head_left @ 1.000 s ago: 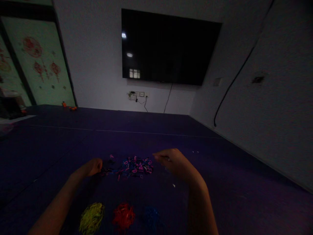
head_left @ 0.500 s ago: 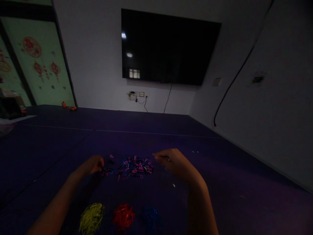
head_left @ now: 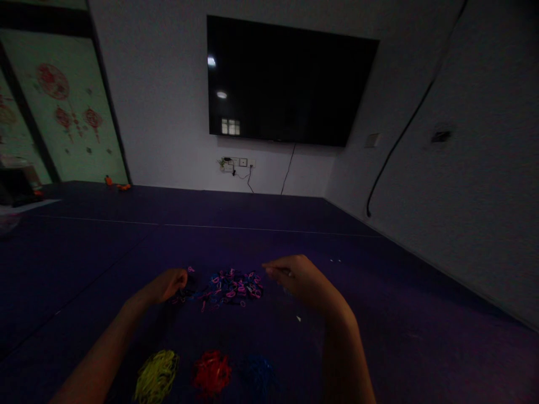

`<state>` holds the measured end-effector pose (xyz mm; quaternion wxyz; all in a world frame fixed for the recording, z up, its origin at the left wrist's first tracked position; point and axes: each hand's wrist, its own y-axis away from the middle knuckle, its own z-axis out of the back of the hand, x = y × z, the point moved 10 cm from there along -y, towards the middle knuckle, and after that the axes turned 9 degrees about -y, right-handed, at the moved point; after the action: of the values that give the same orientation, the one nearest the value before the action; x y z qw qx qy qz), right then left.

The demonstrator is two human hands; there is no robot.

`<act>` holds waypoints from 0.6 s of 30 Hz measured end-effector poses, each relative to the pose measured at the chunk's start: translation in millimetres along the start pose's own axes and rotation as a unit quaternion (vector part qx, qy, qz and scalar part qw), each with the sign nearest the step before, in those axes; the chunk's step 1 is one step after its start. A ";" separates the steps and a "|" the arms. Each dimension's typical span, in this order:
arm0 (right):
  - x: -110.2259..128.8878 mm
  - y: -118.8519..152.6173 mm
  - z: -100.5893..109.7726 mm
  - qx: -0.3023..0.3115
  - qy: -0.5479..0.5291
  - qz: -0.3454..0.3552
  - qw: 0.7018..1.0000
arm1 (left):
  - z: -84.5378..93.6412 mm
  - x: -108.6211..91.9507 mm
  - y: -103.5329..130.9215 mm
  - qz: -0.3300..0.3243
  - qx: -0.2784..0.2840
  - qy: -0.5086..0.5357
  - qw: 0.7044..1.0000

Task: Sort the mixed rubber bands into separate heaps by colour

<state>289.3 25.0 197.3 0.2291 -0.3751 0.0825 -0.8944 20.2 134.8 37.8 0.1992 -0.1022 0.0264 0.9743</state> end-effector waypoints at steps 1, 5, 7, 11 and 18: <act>0.4 0.1 0.3 -0.001 0.001 0.001 1.000 | -1.2 -7.9 -1.0 -0.014 0.006 0.013 1.000; 1.2 0.5 1.2 -0.001 -0.006 0.002 1.000 | -18.1 -27.0 -3.6 -0.031 0.049 0.041 0.997; 0.7 0.5 0.8 0.002 -0.009 0.001 1.000 | -26.9 -28.8 -4.5 -0.026 0.060 0.037 0.997; -1.5 0.5 1.1 0.005 -0.009 -0.006 1.000 | -34.5 -28.4 -4.9 -0.027 0.064 0.022 0.997; 1.7 1.2 1.7 0.009 -0.017 -0.003 1.000 | -37.4 -32.6 -0.8 -0.048 0.070 -0.010 0.996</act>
<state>289.9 23.2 199.2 0.2309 -0.3887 0.0689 -0.8893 56.9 119.6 8.0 0.2531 -0.0790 0.0879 0.9602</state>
